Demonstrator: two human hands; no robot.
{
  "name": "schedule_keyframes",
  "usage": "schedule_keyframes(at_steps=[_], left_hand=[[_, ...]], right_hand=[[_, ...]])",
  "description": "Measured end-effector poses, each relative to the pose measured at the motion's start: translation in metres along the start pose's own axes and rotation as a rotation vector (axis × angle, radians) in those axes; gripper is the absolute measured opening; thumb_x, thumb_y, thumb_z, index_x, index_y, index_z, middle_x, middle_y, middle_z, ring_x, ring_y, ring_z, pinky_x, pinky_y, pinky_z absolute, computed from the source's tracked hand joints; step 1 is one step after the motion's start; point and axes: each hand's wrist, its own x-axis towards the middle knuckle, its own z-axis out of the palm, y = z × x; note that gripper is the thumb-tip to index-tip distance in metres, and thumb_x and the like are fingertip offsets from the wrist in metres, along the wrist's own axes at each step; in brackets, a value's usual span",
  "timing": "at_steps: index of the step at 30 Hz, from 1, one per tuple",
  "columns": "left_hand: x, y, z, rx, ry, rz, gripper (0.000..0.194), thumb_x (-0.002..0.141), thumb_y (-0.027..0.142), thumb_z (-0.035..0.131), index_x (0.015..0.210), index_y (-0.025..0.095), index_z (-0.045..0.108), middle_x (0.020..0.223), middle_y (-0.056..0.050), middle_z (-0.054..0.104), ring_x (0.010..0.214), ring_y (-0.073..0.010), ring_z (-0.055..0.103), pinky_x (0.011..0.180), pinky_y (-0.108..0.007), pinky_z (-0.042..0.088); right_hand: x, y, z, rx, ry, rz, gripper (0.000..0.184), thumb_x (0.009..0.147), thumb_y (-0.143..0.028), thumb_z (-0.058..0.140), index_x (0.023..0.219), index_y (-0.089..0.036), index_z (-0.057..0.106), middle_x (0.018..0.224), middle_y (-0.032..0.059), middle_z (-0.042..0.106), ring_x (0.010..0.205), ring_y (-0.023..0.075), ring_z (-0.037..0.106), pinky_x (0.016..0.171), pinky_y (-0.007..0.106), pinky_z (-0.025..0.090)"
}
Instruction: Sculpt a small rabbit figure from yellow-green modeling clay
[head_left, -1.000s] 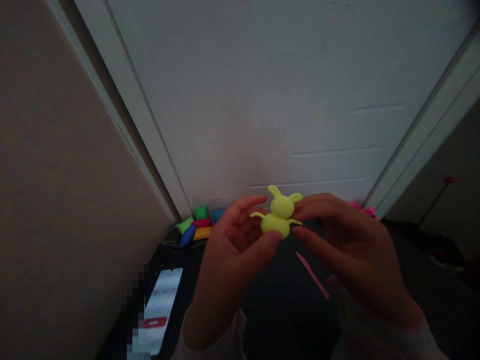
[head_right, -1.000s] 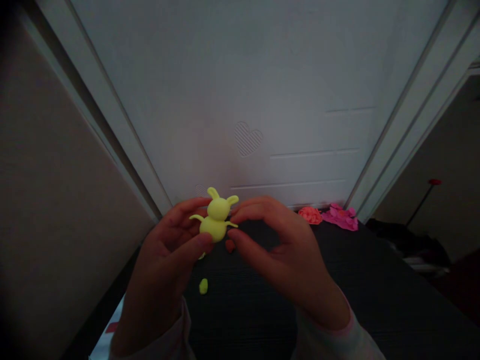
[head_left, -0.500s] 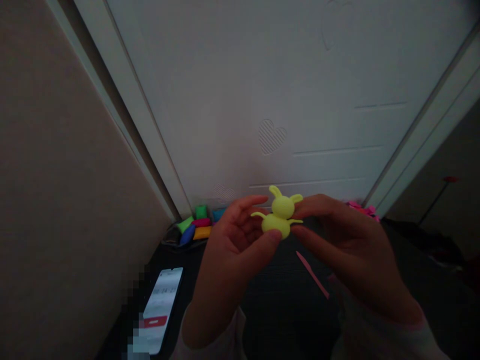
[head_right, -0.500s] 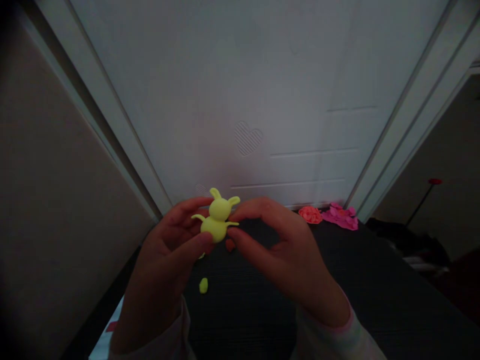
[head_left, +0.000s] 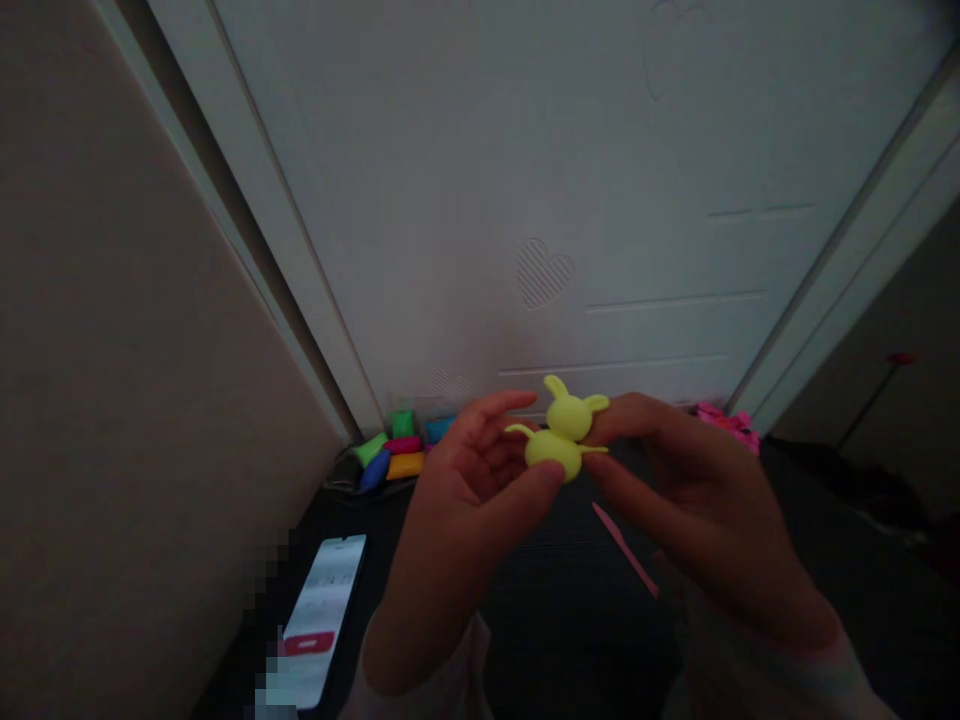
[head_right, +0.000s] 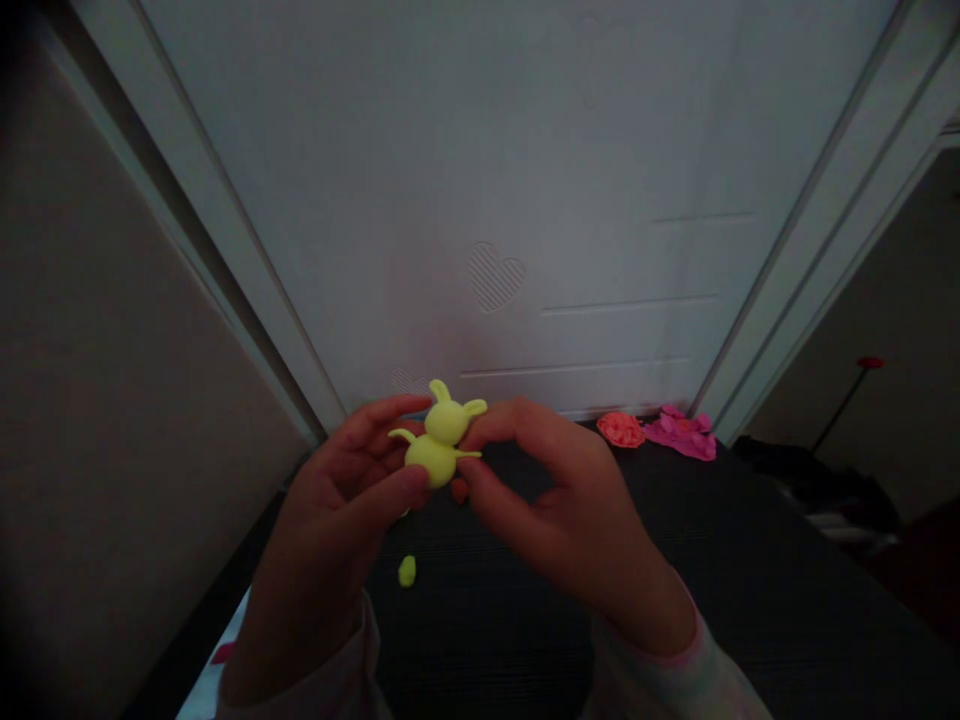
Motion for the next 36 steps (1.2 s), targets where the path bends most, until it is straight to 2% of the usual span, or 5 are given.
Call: schedule_keyframes(at_steps=[17,24,36], left_hand=[[0.0002,0.0004,-0.0001,-0.029,0.015,0.003,0.035,0.066,0.014,0.066,0.099,0.023,0.057,0.085,0.001,0.065,0.073,-0.0071,0.06,0.062,-0.013,0.046],[0.0007,-0.0012,-0.0008,-0.05,0.02,0.033,0.035,0.065,0.014,0.067,0.098,0.023,0.058,0.082,0.002,0.065,0.07,-0.0056,0.059,0.058,-0.01,0.045],[-0.0006,0.0005,0.0006,-0.012,0.033,0.024,0.035,0.065,0.016,0.067,0.098,0.022,0.057,0.081,0.001,0.064,0.068,-0.0084,0.059,0.057,-0.015,0.045]], right_hand=[[-0.0028,0.0033,0.0003,-0.013,0.072,0.02,0.009,0.076,-0.015,0.058,0.083,-0.021,0.057,0.081,-0.0025,0.06,0.076,0.0091,0.057,0.069,0.02,0.045],[-0.0039,0.0027,0.0005,-0.029,0.09,0.021,0.011,0.077,-0.016,0.058,0.086,-0.021,0.058,0.083,-0.0025,0.061,0.079,0.0089,0.057,0.07,0.019,0.045],[-0.0043,0.0015,0.0008,-0.093,0.135,0.015,0.008,0.077,-0.015,0.058,0.082,-0.022,0.058,0.08,-0.0012,0.061,0.077,0.012,0.057,0.067,0.023,0.044]])
